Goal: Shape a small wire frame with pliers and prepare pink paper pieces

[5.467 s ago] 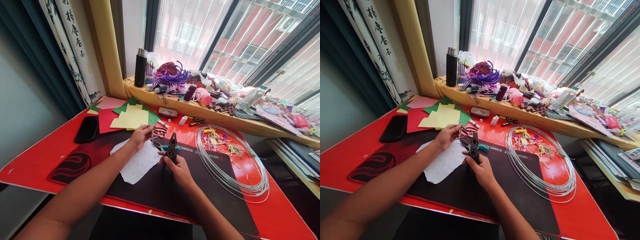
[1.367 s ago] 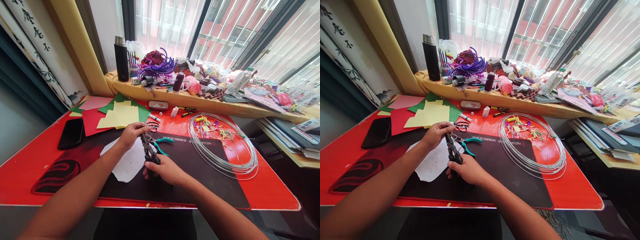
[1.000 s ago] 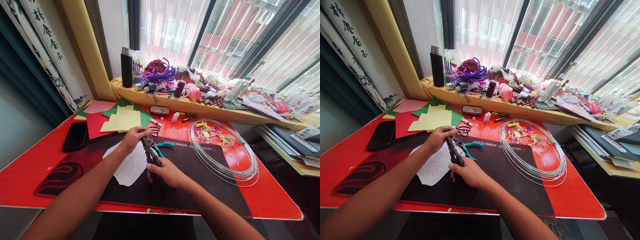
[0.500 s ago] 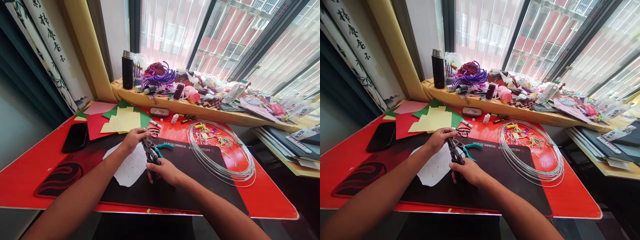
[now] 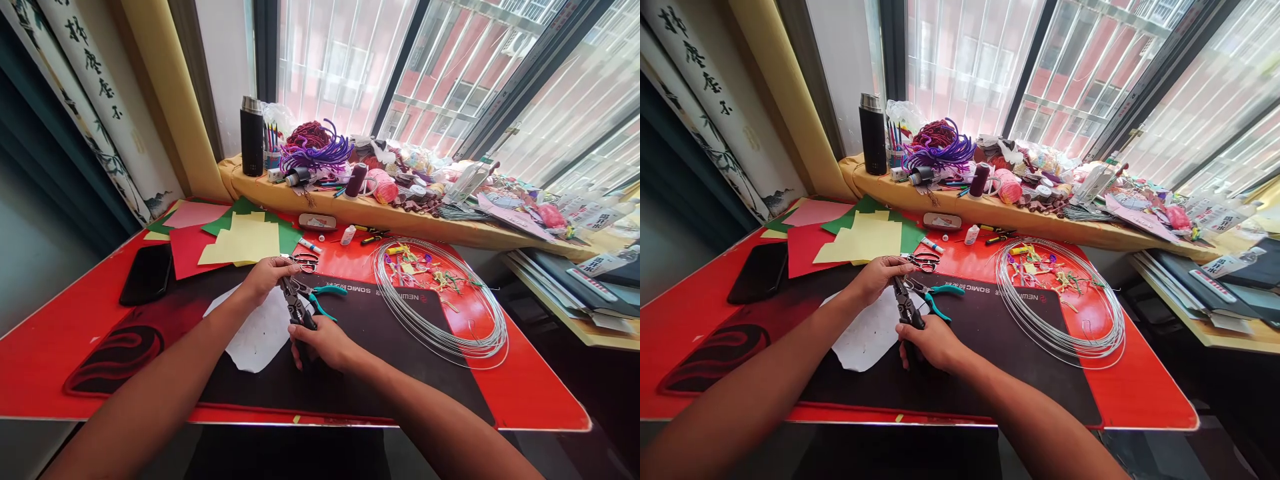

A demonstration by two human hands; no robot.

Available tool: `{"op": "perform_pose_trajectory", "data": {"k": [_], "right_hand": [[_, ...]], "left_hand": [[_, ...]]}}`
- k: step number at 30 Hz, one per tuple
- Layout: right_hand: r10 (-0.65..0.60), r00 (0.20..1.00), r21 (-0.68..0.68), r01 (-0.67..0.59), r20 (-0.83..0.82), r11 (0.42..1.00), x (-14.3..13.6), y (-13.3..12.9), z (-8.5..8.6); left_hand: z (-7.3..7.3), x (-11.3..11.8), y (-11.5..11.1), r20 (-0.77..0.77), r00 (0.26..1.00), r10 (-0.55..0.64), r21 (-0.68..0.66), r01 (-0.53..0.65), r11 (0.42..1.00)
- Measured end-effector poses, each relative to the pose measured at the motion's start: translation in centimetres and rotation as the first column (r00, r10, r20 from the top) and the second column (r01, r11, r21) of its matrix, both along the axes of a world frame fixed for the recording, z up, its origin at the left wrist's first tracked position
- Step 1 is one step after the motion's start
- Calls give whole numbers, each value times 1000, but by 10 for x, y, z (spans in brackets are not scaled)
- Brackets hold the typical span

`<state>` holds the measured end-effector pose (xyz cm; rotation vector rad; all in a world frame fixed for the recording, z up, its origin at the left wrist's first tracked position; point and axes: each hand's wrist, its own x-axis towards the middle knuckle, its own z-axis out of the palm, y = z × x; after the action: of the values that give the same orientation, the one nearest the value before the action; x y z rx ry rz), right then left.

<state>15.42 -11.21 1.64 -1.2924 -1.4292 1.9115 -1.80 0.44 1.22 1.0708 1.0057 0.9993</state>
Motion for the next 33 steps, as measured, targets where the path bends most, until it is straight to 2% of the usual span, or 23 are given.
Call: {"op": "perform_pose_trajectory", "data": {"k": [12, 19, 28, 33], "right_hand": [[-12, 996, 33, 9, 86, 999, -5, 0, 6], [-8, 984, 108, -12, 179, 994, -8, -1, 5], [-37, 998, 119, 32, 41, 992, -7, -7, 5], [-58, 998, 70, 57, 19, 996, -6, -7, 5]], "left_hand": [[-1, -2, 2, -61, 998, -5, -11, 4, 1000], [-6, -1, 4, -68, 998, -10, -19, 8, 1000], [-2, -1, 3, -40, 999, -29, -68, 27, 997], [-2, -1, 2, -121, 993, 7, -22, -10, 1000]]}}
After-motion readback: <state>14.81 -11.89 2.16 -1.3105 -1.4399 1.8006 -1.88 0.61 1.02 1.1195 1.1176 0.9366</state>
